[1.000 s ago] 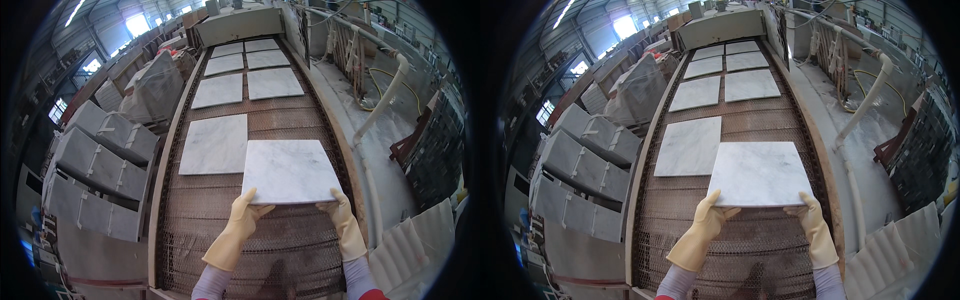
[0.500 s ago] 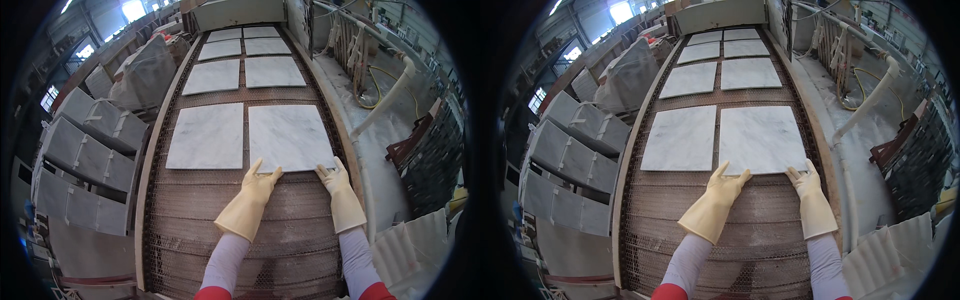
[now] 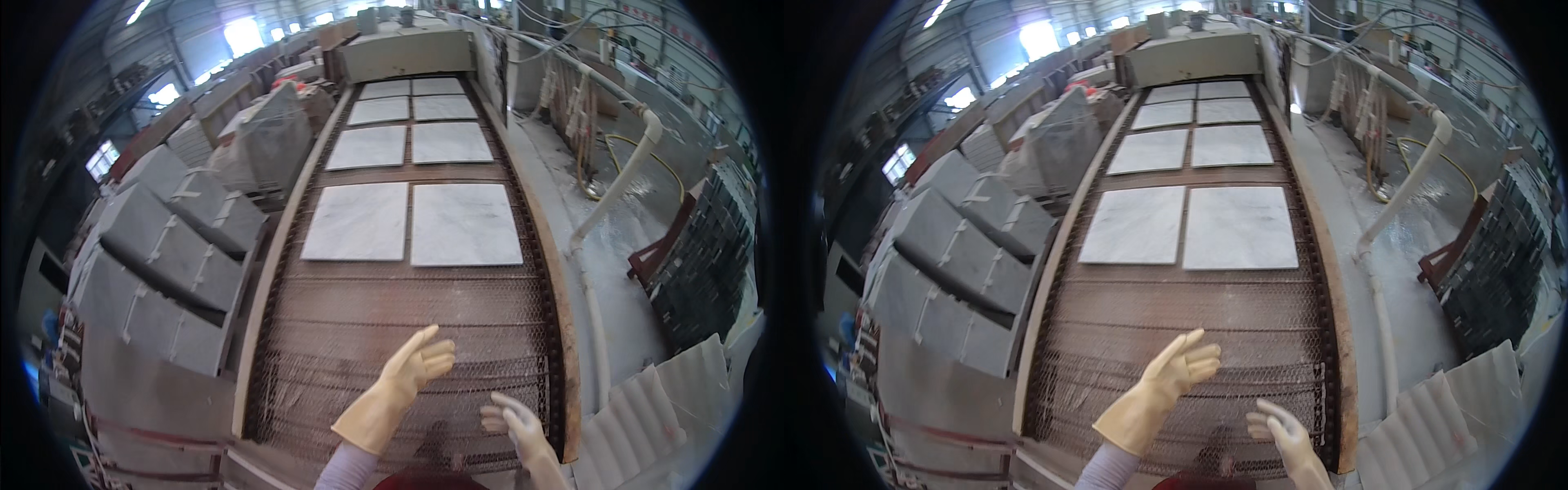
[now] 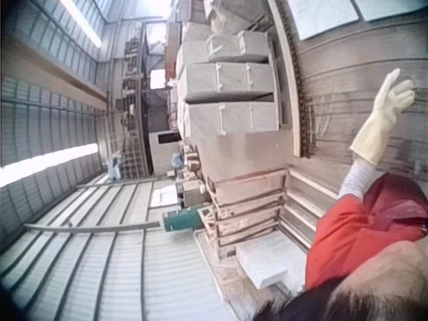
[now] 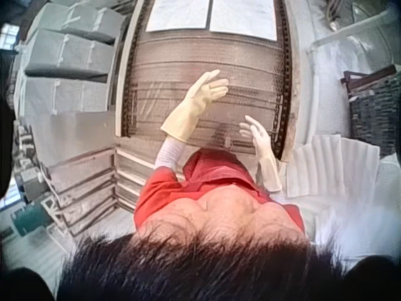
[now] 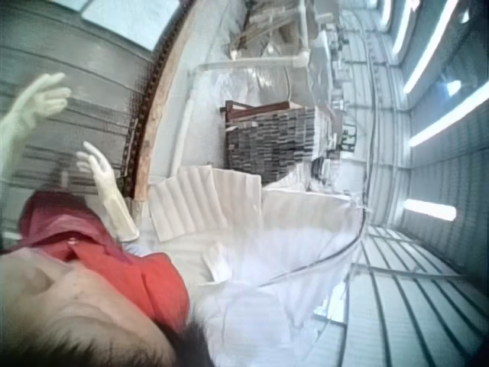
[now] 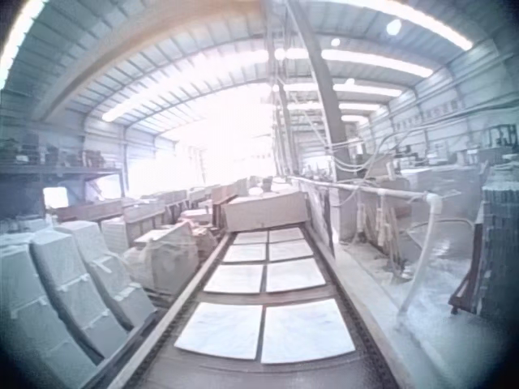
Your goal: The person removes protective gloves and then repeatedly picks up white rectangular tiles from a stack and places them one by one onto a moving conveyor belt. The tiles are arranged in rows as they travel along the belt.
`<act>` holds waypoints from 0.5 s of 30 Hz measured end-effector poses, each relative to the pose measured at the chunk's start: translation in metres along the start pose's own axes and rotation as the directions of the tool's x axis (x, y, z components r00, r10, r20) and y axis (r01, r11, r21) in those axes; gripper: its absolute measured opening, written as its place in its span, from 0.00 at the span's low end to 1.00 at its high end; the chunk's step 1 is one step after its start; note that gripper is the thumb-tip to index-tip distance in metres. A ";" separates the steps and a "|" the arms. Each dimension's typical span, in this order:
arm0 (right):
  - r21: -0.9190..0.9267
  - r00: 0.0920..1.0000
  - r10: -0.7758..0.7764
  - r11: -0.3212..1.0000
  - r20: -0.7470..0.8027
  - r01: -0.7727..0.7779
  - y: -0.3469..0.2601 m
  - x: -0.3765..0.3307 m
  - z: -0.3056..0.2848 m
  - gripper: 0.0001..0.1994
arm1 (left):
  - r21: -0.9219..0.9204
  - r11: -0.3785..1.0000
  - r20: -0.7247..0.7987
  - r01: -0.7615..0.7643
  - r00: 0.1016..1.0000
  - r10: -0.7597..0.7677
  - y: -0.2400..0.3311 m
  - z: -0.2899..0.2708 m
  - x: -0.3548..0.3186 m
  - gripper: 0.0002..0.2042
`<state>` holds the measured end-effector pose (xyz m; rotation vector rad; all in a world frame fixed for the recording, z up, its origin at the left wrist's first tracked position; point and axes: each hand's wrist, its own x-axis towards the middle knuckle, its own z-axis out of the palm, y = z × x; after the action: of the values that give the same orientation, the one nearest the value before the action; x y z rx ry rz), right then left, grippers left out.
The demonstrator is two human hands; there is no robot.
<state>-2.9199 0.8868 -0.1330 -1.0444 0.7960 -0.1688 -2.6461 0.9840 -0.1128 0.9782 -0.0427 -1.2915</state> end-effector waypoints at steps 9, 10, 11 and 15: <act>-0.428 0.860 0.245 0.903 0.448 -0.034 0.131 -0.133 0.050 0.22 | 0.296 0.898 -0.209 -0.326 0.895 0.394 -0.169 0.022 -0.173 0.25; -0.573 0.848 0.262 0.817 0.461 0.060 0.125 -0.146 0.064 0.22 | 0.510 0.785 -0.209 -0.352 0.834 0.510 -0.189 0.020 -0.183 0.23; -0.698 0.839 0.282 0.699 0.465 0.153 0.113 -0.158 0.077 0.23 | 0.619 0.702 -0.183 -0.351 0.805 0.564 -0.192 0.033 -0.204 0.22; -0.511 0.778 0.147 0.824 0.611 0.245 0.158 -0.188 0.096 0.20 | 0.506 0.787 -0.333 -0.353 0.762 0.556 -0.219 0.025 -0.268 0.19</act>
<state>-3.0278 1.1266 -0.1430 -1.5767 0.1767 0.4003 -2.9198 1.1980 -0.1057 1.5221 -0.1861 -0.5553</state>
